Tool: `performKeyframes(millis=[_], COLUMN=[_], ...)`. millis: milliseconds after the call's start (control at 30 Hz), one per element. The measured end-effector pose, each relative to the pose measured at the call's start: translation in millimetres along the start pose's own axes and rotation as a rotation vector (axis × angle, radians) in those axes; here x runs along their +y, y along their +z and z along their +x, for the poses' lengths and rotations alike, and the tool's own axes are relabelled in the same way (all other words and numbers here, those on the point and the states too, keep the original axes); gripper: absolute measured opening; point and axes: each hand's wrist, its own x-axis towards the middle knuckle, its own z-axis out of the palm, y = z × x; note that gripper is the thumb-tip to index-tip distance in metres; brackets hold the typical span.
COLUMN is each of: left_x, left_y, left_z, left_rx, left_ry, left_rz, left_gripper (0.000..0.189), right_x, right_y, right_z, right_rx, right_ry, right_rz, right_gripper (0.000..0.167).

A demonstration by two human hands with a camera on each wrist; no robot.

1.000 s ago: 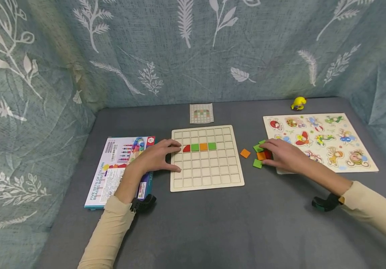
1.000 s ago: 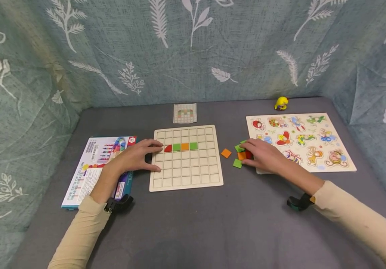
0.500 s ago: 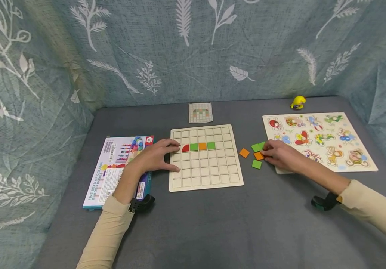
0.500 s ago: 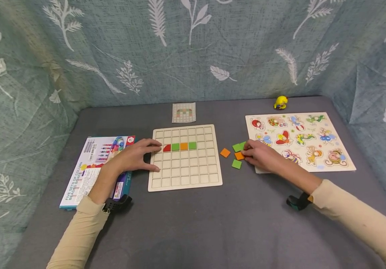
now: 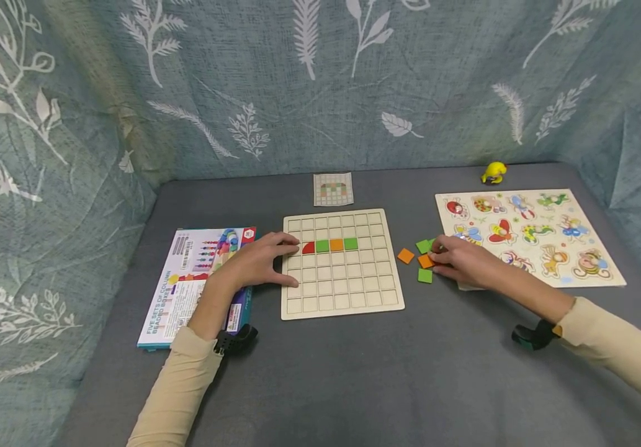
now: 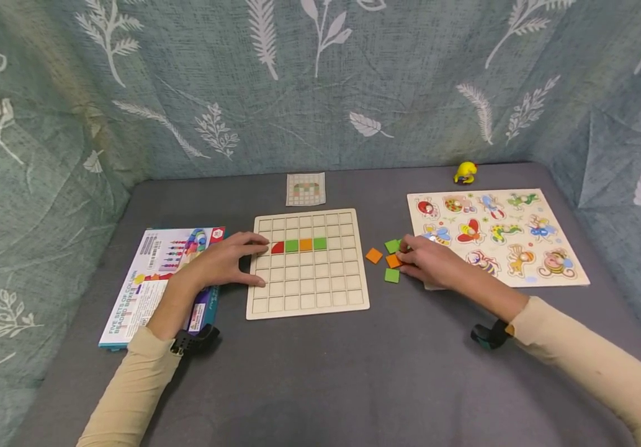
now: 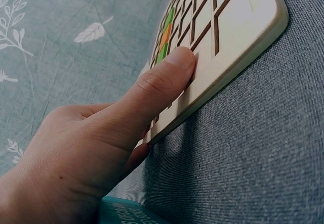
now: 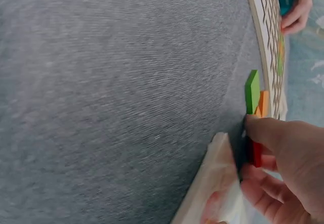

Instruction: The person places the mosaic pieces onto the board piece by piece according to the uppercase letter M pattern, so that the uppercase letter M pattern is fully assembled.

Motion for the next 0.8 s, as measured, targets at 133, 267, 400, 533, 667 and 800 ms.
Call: performKeyframes(millis=[133, 267, 400, 533, 667, 800], left_x=[0.5, 0.8, 0.6, -0.2, -0.5, -0.1], left_y=[0.6, -0.3, -1.0, 0.0, -0.2, -0.8], left_z=[0.9, 0.6, -0.2, 0.4, 0.9, 0.6], left_rx=[-0.006, -0.010, -0.003, -0.001, 0.007, 0.003], left_ry=[-0.003, -0.011, -0.011, -0.005, 0.003, 0.004], left_rz=[-0.003, -0.004, 0.001, 0.001, 0.004, 0.002], left_gripper=[0.081, 0.082, 0.081, 0.081, 0.080, 0.081], right_x=[-3.9, -6.8, -7.7, -7.7, -7.0, -6.4], right_y=[-2.4, -6.9, -12.1, -16.1, -18.1, -18.2], right_z=[1.4, 3.0, 4.8, 5.9, 6.7, 5.9], right_rx=[-0.033, -0.080, -0.132, -0.180, -0.226, -0.261], right_ry=[-0.003, 0.021, 0.073, 0.106, 0.139, 0.165], right_rz=[-0.037, -0.044, -0.020, 0.008, 0.037, 0.068], right_gripper=[0.020, 0.025, 0.030, 0.034, 0.037, 0.039])
